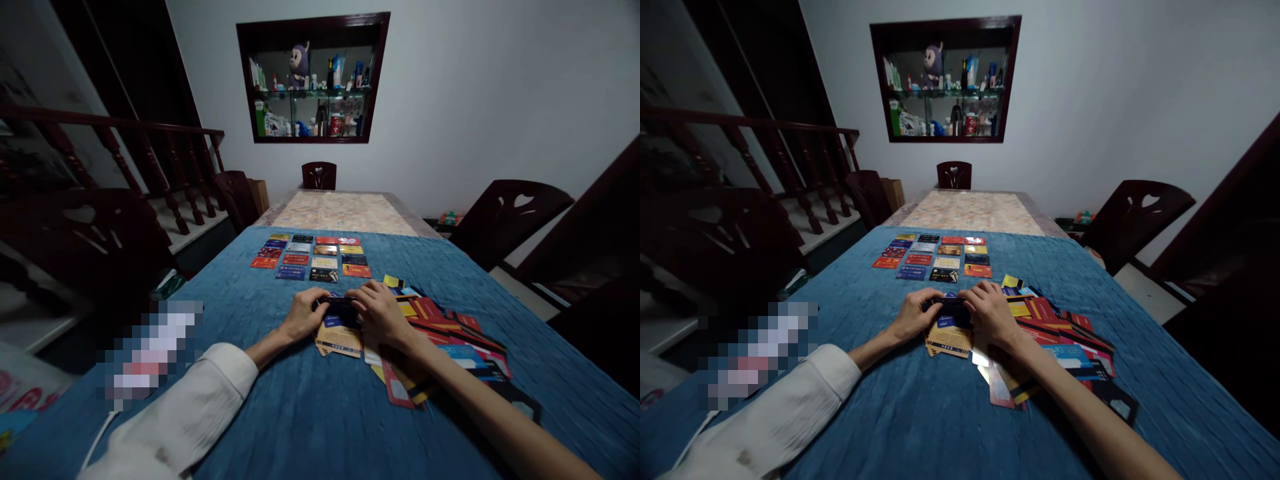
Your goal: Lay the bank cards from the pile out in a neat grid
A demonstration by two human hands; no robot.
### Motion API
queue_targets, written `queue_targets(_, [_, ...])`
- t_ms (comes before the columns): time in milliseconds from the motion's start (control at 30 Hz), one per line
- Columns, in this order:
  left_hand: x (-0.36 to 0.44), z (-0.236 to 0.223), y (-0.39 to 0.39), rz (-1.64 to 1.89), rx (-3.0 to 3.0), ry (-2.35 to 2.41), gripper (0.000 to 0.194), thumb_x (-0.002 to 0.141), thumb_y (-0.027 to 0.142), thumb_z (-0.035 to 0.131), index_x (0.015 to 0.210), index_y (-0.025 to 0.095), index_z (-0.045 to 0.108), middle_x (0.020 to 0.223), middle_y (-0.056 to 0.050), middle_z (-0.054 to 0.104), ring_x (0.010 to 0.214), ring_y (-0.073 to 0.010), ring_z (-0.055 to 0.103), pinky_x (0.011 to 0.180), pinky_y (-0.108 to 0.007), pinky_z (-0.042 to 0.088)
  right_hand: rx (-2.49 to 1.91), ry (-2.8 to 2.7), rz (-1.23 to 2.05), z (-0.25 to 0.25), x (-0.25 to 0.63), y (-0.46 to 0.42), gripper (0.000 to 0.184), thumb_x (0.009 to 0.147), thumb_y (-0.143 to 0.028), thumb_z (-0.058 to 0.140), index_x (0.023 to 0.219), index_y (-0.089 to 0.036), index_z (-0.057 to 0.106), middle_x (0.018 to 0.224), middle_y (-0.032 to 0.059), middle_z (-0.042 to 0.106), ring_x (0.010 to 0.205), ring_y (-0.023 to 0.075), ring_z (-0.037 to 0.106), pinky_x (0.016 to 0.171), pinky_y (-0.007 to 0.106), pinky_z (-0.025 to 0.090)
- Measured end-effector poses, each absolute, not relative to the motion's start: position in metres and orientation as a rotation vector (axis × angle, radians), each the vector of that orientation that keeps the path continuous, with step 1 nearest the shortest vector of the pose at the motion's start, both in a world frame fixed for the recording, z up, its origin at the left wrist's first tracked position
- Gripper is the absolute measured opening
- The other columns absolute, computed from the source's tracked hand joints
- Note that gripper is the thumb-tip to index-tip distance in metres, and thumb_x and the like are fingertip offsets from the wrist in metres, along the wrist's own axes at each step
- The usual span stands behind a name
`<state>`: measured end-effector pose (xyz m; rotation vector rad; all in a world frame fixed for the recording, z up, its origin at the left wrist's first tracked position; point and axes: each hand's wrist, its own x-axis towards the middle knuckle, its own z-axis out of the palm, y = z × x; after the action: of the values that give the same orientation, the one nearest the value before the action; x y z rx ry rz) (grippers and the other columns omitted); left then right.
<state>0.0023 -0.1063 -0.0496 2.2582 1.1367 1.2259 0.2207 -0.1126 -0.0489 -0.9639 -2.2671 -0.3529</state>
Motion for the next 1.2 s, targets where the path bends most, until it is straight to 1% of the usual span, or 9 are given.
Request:
queue_targets(100, [0.0023, -0.0518, -0.1047, 1.224, 2.276, 1.124, 0.018, 0.078, 0.006, 0.062, 0.090, 0.016, 0.071, 0.088, -0.003, 0.074, 0.081, -0.0161, 0.068, 0.079, -0.029, 0.054, -0.954, -2.271, -0.424, -0.0492, 0.2202, -0.1132, 0.024, 0.095, -0.016, 0.049, 0.113, -0.020, 0.065, 0.090, 0.0063, 0.069, 0.088, 0.0226, 0.051, 0.078, 0.036, 0.038])
queue_targets(200, [0.0013, -0.0512, -0.1036, 1.223, 2.263, 1.120, 0.018, 0.078, 0.006, 0.061, 0.089, 0.016, 0.071, 0.088, -0.003, 0.074, 0.082, -0.0160, 0.067, 0.079, -0.029, 0.054, -0.961, -2.290, -0.460, -0.0478, 0.2202, -0.1146, 0.031, 0.093, -0.014, 0.050, 0.120, -0.020, 0.062, 0.096, 0.0070, 0.068, 0.091, 0.0232, 0.051, 0.081, 0.037, 0.038])
queue_targets(333, [-0.0013, -0.0474, -0.1015, 1.241, 2.208, 1.151, 0.018, 0.079, 0.006, 0.059, 0.089, 0.017, 0.071, 0.090, -0.003, 0.074, 0.083, -0.0161, 0.067, 0.082, -0.029, 0.053, -1.001, -2.296, -0.467, -0.0447, 0.2192, -0.1178, 0.031, 0.090, -0.019, 0.056, 0.121, -0.019, 0.061, 0.108, 0.0091, 0.066, 0.098, 0.0251, 0.049, 0.086, 0.040, 0.038])
queue_targets(567, [-0.0027, -0.0429, -0.0979, 1.244, 2.123, 1.177, 0.019, 0.078, 0.006, 0.057, 0.089, 0.017, 0.070, 0.085, -0.001, 0.073, 0.078, -0.0147, 0.065, 0.076, -0.026, 0.052, -1.058, -2.295, -0.582, -0.0457, 0.2160, -0.1196, 0.048, 0.083, -0.025, 0.066, 0.129, -0.018, 0.056, 0.117, 0.0121, 0.062, 0.107, 0.0289, 0.047, 0.093, 0.043, 0.037])
queue_targets(700, [-0.0022, -0.0423, -0.0992, 1.222, 2.122, 1.160, 0.019, 0.078, 0.007, 0.058, 0.089, 0.017, 0.069, 0.088, -0.001, 0.073, 0.081, -0.0151, 0.065, 0.079, -0.027, 0.052, -1.058, -2.286, -0.659, -0.0459, 0.2161, -0.1204, 0.046, 0.083, -0.026, 0.065, 0.127, -0.016, 0.056, 0.116, 0.0137, 0.061, 0.105, 0.0294, 0.047, 0.092, 0.043, 0.037])
queue_targets(833, [-0.0020, -0.0423, -0.1003, 1.195, 2.135, 1.160, 0.019, 0.080, 0.009, 0.057, 0.092, 0.017, 0.069, 0.089, -0.002, 0.073, 0.081, -0.0153, 0.065, 0.081, -0.028, 0.053, -1.048, -2.283, -0.676, -0.0449, 0.2172, -0.1215, 0.042, 0.085, -0.022, 0.061, 0.126, -0.016, 0.057, 0.115, 0.0139, 0.060, 0.106, 0.0289, 0.047, 0.091, 0.042, 0.038])
queue_targets(933, [-0.0026, -0.0426, -0.1005, 1.188, 2.168, 1.148, 0.021, 0.080, 0.010, 0.057, 0.097, 0.017, 0.068, 0.091, -0.002, 0.072, 0.082, -0.0159, 0.065, 0.080, -0.030, 0.054, -1.028, -2.271, -0.678, -0.0452, 0.2186, -0.1211, 0.042, 0.085, -0.019, 0.059, 0.127, -0.016, 0.057, 0.117, 0.0149, 0.059, 0.108, 0.0294, 0.046, 0.090, 0.043, 0.039])
queue_targets(1000, [-0.0033, -0.0431, -0.1007, 1.195, 2.211, 1.131, 0.026, 0.079, 0.008, 0.059, 0.103, 0.017, 0.066, 0.098, -0.004, 0.071, 0.086, -0.0170, 0.065, 0.082, -0.031, 0.055, -1.019, -2.267, -0.672, -0.0457, 0.2196, -0.1204, 0.043, 0.086, -0.019, 0.057, 0.129, -0.016, 0.057, 0.117, 0.0154, 0.059, 0.109, 0.0301, 0.046, 0.090, 0.044, 0.040])
queue_targets(1200, [-0.0060, -0.0452, -0.1049, 1.149, 2.463, 1.054, 0.049, 0.079, 0.004, 0.058, 0.126, 0.018, 0.052, 0.116, -0.009, 0.061, 0.108, -0.0222, 0.059, 0.098, -0.040, 0.051, -1.002, -2.284, -0.653, -0.0453, 0.2219, -0.1193, 0.044, 0.087, -0.021, 0.056, 0.130, -0.015, 0.056, 0.115, 0.0159, 0.060, 0.108, 0.0307, 0.045, 0.089, 0.045, 0.041])
